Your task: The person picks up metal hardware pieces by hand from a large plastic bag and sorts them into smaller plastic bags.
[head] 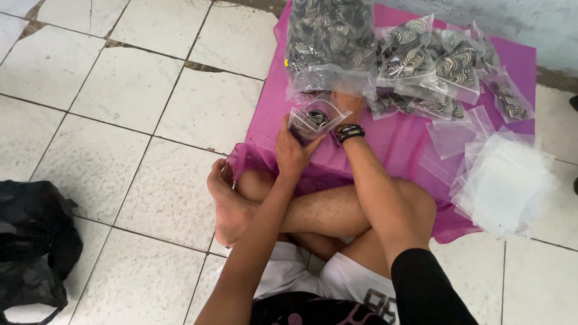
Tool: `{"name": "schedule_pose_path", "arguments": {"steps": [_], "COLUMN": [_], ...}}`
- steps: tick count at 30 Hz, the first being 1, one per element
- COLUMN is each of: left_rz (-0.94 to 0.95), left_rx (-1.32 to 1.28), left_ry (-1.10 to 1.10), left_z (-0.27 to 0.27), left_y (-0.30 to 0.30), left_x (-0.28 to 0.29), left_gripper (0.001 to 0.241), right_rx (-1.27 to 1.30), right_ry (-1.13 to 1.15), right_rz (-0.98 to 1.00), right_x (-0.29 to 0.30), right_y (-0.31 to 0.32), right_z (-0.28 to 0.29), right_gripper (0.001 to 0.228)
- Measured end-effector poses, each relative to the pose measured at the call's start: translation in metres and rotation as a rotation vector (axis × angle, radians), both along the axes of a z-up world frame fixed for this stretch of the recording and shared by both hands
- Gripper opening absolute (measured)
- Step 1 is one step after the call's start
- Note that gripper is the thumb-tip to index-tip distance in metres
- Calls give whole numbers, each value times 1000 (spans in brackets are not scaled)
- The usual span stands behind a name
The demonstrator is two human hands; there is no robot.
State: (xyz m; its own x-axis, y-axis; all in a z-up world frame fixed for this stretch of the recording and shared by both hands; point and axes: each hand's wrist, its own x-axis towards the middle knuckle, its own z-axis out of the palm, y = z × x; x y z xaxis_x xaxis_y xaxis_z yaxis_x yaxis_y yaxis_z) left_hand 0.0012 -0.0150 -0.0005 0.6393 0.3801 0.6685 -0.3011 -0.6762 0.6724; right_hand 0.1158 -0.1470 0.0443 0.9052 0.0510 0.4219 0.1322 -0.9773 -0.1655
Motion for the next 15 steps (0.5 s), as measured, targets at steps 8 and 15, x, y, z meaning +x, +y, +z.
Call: {"name": "schedule_pose_path", "arguments": {"steps": [8,15], "left_rz": [13,80], "left_rx": [32,139], "left_ry": [4,-51], "left_z": [-12,-18], "left_y": [4,2], "left_x": [4,7], "left_gripper": [111,111], "right_rx": [301,329], "right_ry": [-92,-24], "right_rz": [68,117], "right_x": [45,12], "right_y": [-20,-9], "right_z": [-75,-28], "right_gripper": [43,44]}}
